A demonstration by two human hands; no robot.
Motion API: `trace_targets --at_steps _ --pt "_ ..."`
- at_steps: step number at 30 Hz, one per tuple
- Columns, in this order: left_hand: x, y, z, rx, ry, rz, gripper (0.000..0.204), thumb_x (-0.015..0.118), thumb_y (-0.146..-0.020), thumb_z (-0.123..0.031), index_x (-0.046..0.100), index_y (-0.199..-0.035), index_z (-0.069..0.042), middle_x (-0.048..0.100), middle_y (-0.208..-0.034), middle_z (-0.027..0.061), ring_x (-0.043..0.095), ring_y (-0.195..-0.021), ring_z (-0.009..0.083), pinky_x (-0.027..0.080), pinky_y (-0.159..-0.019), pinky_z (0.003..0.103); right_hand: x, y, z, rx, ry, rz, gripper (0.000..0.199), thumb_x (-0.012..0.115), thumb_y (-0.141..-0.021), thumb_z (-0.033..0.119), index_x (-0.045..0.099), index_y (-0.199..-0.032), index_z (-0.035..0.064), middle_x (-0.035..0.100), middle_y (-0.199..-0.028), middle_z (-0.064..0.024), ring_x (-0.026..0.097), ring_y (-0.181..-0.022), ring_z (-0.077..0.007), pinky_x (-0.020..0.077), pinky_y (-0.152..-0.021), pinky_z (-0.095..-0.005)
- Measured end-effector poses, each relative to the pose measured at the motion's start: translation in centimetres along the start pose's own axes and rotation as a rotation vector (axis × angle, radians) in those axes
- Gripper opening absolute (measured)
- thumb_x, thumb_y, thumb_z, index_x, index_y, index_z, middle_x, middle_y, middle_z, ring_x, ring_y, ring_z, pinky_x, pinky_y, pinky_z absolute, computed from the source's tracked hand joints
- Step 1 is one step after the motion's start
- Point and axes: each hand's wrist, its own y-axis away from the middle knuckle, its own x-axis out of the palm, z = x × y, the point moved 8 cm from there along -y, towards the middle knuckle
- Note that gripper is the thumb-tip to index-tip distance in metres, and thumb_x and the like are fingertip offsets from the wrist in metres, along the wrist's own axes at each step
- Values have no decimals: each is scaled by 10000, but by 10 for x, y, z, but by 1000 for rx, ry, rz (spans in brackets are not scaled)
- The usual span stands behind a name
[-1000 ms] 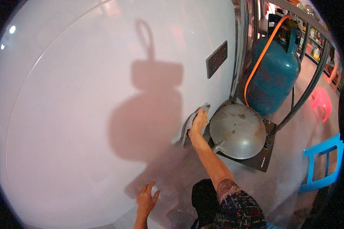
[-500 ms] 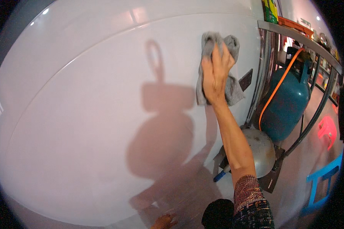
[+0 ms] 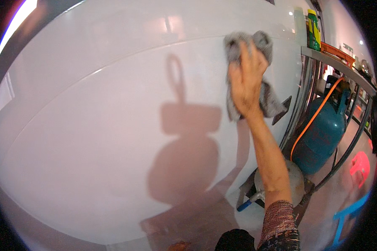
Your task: The person wipes the exterior window frame and sill with a gray cloth, then moves inside to wipe the interior wall and ceiling tiles. The person uses a cloth to clean the surfaces in a continuous motion.
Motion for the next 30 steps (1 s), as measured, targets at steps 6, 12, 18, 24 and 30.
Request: trace_targets --at_steps 6,12,18,24,30 --pt "21 -24 31 87 597 -95 471 576 -900 -288 464 -1289 -49 490 -1264 126 461 -1176 260 420 -965 435 11 -84 -5 72 63 -86 479 475 -908 287 458 -1329 57 366 -1435 -127 295 -1230 -335 173 -1070 -413" --pt "66 -34 66 116 1462 -101 492 574 -900 -282 441 -1306 -38 477 -1281 123 443 -1195 256 403 -990 431 23 -54 129 -179 13 25 469 581 -783 223 559 -1251 204 397 -1425 -31 378 -1093 -281 284 -910 -431" --pt "75 -18 67 168 1662 -127 520 556 -915 -263 381 -1355 -48 431 -1339 112 412 -1231 248 365 -1036 417 31 36 225 -416 -175 239 303 582 -785 172 665 -1076 164 481 -1364 -61 453 -1081 -237 324 -889 -365" --pt "33 37 43 64 1207 -185 679 643 -862 -293 298 -1417 -109 262 -1465 89 249 -1349 226 309 -1061 476 40 27 238 -503 -204 285 336 574 -797 125 634 -1125 168 476 -1358 -101 478 -1118 -248 343 -870 -400" --pt "9 14 31 177 384 -158 495 528 -918 -308 395 -1359 -125 415 -1377 144 444 -1204 356 383 -1004 483 37 -77 236 -195 -33 -50 449 557 -802 98 552 -1250 124 408 -1396 -79 363 -1115 -283 285 -959 -395"
